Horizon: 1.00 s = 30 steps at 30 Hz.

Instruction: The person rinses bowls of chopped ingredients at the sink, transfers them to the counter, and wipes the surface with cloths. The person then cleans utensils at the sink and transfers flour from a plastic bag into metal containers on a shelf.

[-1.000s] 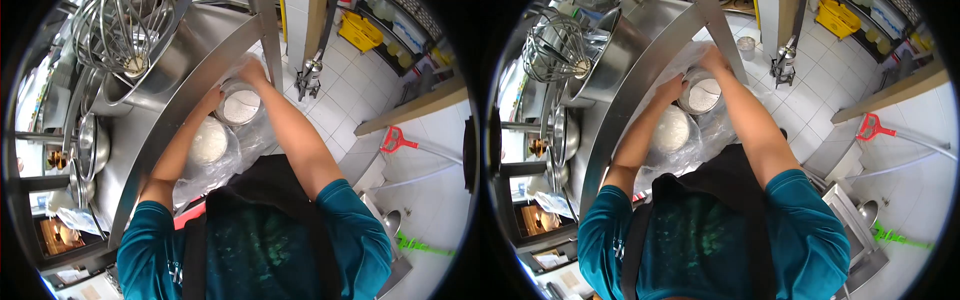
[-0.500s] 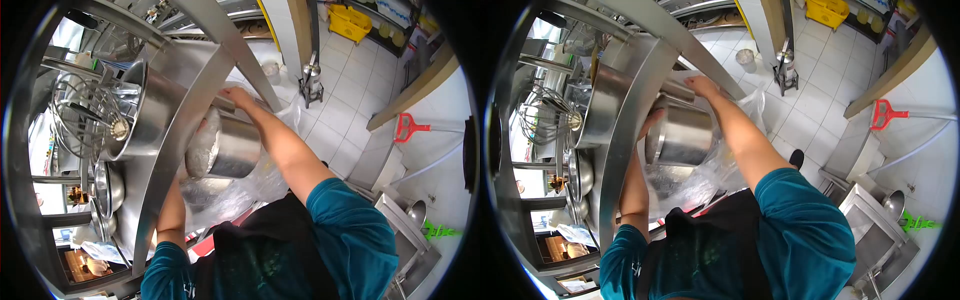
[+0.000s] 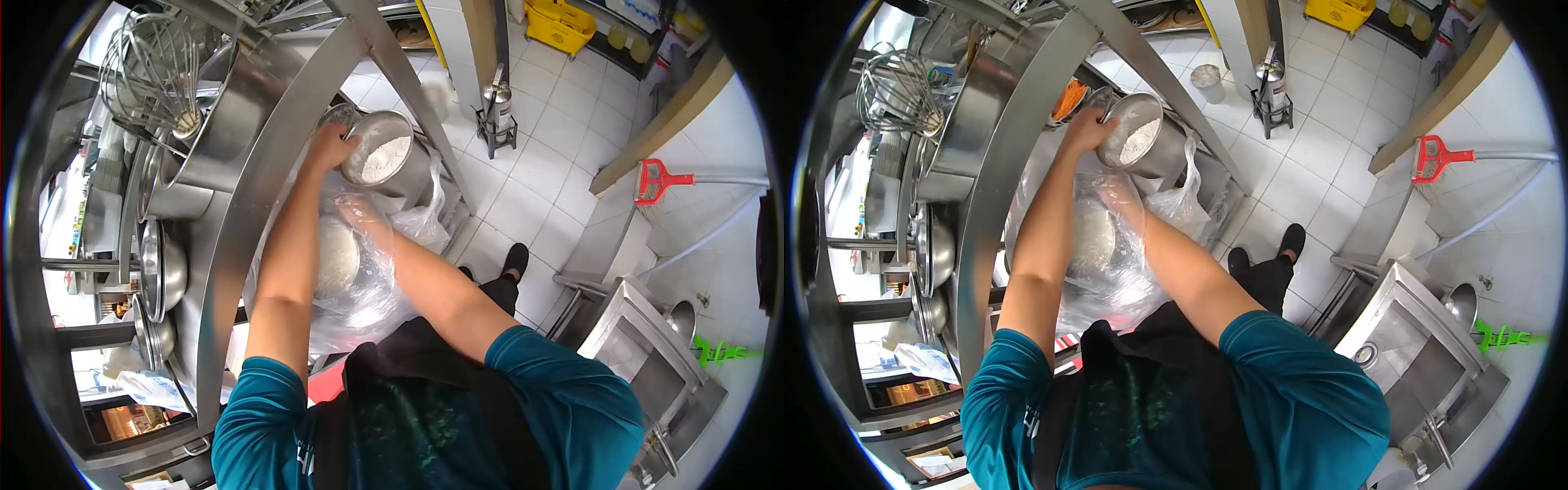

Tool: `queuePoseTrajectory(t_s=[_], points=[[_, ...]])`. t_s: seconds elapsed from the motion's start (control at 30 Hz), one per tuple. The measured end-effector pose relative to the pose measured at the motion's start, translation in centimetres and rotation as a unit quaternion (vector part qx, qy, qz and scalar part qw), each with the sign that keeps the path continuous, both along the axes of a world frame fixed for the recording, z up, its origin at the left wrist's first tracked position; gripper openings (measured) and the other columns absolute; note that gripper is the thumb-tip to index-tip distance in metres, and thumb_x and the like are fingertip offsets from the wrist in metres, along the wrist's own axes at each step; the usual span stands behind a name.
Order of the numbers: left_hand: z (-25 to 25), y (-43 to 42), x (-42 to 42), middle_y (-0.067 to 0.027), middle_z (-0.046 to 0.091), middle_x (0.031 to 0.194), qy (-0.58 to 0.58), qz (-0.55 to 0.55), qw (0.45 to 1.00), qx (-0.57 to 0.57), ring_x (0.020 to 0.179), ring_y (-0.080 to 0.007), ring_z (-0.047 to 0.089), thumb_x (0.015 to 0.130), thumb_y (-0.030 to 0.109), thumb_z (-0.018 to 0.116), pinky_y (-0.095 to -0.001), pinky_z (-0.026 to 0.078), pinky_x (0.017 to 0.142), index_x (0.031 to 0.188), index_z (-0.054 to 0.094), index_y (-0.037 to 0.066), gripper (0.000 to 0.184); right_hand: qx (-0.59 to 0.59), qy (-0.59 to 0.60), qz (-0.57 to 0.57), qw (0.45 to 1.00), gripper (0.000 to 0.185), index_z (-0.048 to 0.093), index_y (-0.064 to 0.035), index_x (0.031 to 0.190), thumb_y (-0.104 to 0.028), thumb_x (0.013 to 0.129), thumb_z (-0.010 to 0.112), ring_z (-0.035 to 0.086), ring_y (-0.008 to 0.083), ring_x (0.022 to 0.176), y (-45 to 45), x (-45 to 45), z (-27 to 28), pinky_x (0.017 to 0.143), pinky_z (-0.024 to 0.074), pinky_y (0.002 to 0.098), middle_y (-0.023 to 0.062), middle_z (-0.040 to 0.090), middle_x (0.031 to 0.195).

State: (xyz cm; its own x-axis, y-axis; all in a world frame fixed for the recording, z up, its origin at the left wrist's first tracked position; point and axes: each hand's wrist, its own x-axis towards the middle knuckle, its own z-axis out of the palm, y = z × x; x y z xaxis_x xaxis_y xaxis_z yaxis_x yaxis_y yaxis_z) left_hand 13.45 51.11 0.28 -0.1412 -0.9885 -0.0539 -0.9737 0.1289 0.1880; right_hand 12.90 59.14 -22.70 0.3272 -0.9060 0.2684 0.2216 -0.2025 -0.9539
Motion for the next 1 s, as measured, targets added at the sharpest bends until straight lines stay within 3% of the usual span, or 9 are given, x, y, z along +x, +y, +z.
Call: queuePoseTrajectory(t_s=[0.1, 0.2, 0.27, 0.33, 0.47, 0.57, 0.7, 0.87, 1.0], points=[[-4.0, -1.5, 2.4, -0.0208, 0.068, 0.092, -0.016, -0.024, 0.998, -0.060, 0.088, -0.0401, 0.064, 0.081, 0.035, 0.070, -0.0464, 0.050, 0.081, 0.102, 0.069, 0.004, 0.038, 0.065, -0.190, 0.125, 0.971, 0.030, 0.063, -0.0046, 0.121, -0.016, 0.094, 0.061, 0.059, 0.0173, 0.109, 0.2, 0.5, -0.3, 0.094, 0.0466, 0.0358, 0.0131, 0.065, 0.114], [-4.8, 0.0, 2.3, -0.0209, 0.065, 0.098, -0.057, -0.053, 0.977, -0.196, 0.092, -0.0393, 0.062, 0.081, 0.038, 0.071, -0.0471, 0.049, 0.084, 0.101, 0.066, 0.002, 0.042, -0.092, 0.149, -0.091, 0.980, 0.024, 0.071, -0.0065, 0.107, -0.019, 0.094, 0.056, 0.064, 0.0291, 0.101, 0.7, 0.0, 3.2, 0.091, 0.0489, 0.0376, 0.0163, 0.068, 0.110], [-3.9, 2.3, 1.1, -0.0213, 0.063, 0.105, -0.086, -0.054, 0.961, -0.256, 0.096, -0.0390, 0.061, 0.081, 0.039, 0.071, -0.0469, 0.048, 0.086, 0.103, 0.065, 0.001, 0.044, 0.022, -0.187, 0.063, 0.980, 0.033, 0.066, -0.0051, 0.120, -0.024, 0.094, 0.057, 0.062, 0.0264, 0.108, 0.8, -0.2, 2.6, 0.097, 0.0454, 0.0360, 0.0154, 0.066, 0.118], [-1.7, 5.3, 0.4, -0.0197, 0.061, 0.113, 0.045, -0.053, 0.949, -0.308, 0.097, -0.0363, 0.060, 0.081, 0.040, 0.072, -0.0449, 0.048, 0.083, 0.101, 0.063, 0.001, 0.045, -0.077, -0.124, 0.036, 0.989, 0.034, 0.066, -0.0028, 0.119, -0.025, 0.094, 0.059, 0.061, 0.0224, 0.109, 0.9, -3.2, 4.6, 0.096, 0.0456, 0.0352, 0.0132, 0.066, 0.121], [3.2, 15.7, 3.1, -0.0144, 0.065, 0.077, 0.104, 0.035, 0.991, 0.076, 0.071, -0.0331, 0.061, 0.086, 0.034, 0.067, -0.0413, 0.048, 0.071, 0.090, 0.066, 0.002, 0.032, 0.145, -0.280, 0.140, 0.939, 0.038, 0.063, -0.0013, 0.120, -0.028, 0.093, 0.060, 0.061, 0.0283, 0.112, 1.1, -1.8, 5.3, 0.096, 0.0456, 0.0374, 0.0170, 0.064, 0.122], [4.5, 21.1, 6.8, -0.0203, 0.064, 0.076, -0.076, 0.087, 0.991, 0.070, 0.075, -0.0382, 0.064, 0.087, 0.029, 0.064, -0.0430, 0.050, 0.072, 0.088, 0.066, -0.001, 0.030, 0.173, 0.244, 0.056, 0.953, 0.057, 0.058, 0.0016, 0.127, -0.043, 0.092, 0.055, 0.052, 0.0394, 0.125, 1.1, -5.4, 11.3, 0.103, 0.0410, 0.0431, 0.0265, 0.056, 0.130], [5.6, 23.8, 9.5, -0.0223, 0.065, 0.081, -0.150, 0.251, 0.951, 0.099, 0.080, -0.0418, 0.063, 0.085, 0.026, 0.063, -0.0465, 0.049, 0.075, 0.087, 0.065, -0.003, 0.029, 0.154, 0.253, 0.041, 0.954, 0.067, 0.052, 0.0031, 0.134, -0.048, 0.091, 0.055, 0.049, 0.0372, 0.129, 0.8, -4.9, 11.0, 0.108, 0.0373, 0.0395, 0.0273, 0.053, 0.134], [1.8, 21.1, 6.0, -0.0160, 0.065, 0.094, -0.077, 0.037, 0.988, -0.131, 0.097, -0.0379, 0.061, 0.083, 0.028, 0.067, -0.0464, 0.048, 0.083, 0.092, 0.065, 0.001, 0.029, 0.125, 0.247, 0.037, 0.960, 0.072, 0.051, 0.0037, 0.134, -0.053, 0.091, 0.053, 0.048, 0.0379, 0.129, 0.4, -3.9, 9.8, 0.108, 0.0371, 0.0398, 0.0276, 0.052, 0.134], [-1.1, 18.4, 9.6, -0.0137, 0.063, 0.098, -0.102, 0.034, 0.994, -0.012, 0.103, -0.0364, 0.058, 0.082, 0.029, 0.069, -0.0457, 0.048, 0.085, 0.097, 0.065, 0.004, 0.030, 0.134, 0.236, 0.051, 0.961, 0.072, 0.049, 0.0034, 0.136, -0.054, 0.091, 0.053, 0.048, 0.0382, 0.130, 0.5, -4.6, 10.3, 0.108, 0.0367, 0.0401, 0.0270, 0.051, 0.136]])
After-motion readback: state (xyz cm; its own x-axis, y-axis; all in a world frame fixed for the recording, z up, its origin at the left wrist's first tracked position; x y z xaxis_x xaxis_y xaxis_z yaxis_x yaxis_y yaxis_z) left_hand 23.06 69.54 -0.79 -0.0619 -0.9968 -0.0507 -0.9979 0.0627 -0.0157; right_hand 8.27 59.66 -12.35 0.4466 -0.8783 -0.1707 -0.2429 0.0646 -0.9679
